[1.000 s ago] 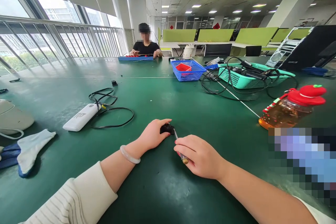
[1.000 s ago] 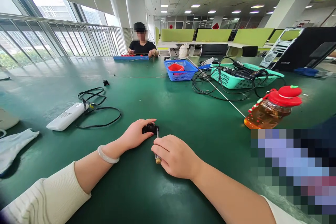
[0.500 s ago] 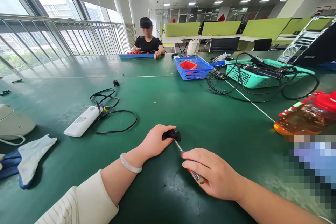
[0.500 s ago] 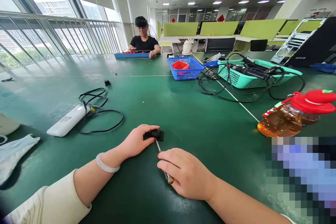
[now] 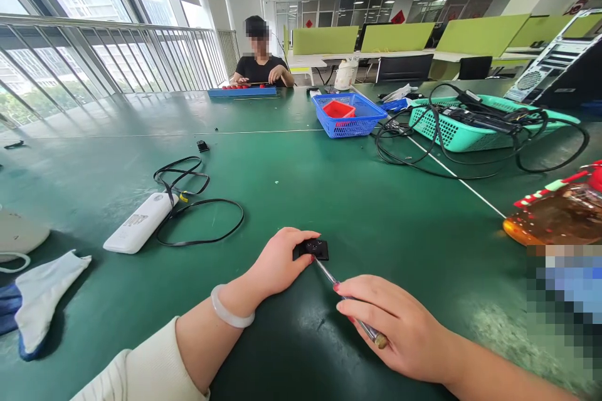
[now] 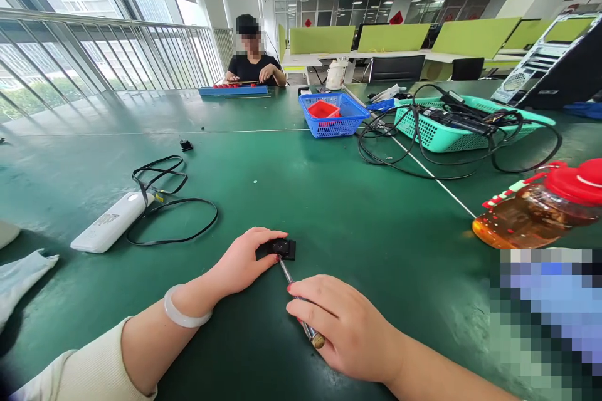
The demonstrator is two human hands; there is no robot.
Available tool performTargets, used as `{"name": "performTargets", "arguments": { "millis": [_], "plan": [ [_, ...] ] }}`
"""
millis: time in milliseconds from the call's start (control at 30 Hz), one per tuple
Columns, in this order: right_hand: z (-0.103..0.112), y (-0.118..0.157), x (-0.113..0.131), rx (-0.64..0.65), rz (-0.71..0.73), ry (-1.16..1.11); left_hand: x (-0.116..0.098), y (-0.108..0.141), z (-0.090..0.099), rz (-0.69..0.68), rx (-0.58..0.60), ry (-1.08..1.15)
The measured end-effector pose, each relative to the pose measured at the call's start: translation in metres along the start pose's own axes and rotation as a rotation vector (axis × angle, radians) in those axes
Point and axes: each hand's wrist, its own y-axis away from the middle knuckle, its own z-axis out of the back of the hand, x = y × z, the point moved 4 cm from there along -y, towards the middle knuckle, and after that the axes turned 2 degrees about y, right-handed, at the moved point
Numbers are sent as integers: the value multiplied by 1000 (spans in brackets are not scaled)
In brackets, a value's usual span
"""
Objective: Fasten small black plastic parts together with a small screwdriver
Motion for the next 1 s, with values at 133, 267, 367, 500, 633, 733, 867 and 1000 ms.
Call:
{"name": "performTargets", "arguments": {
  "millis": [133,267,367,500,633,733,867,1000],
  "plan": [
    [1,2,0,3,-8,-10,0,0,-1,-4,7,11],
    [2,0,1,2,-11,-15,-1,0,-1,-15,8,12],
    [2,-1,0,-3,-18,-15,-2,0,0,-20,6,6],
    [0,0,0,27,-15,-20,-1,0,0,-16,0,4],
    [-3,1,0,79,3,-8,0,0,-1,-19,-4,9],
    [-4,0,1,89,26,7,0,0,-1,-16,-4,6],
    [-5,1,1,101,47,22,0,0,-1,-5,-1,8],
    [-6,3,1,110,57,54,1,0,-1,4,8,11]
  ]
}}
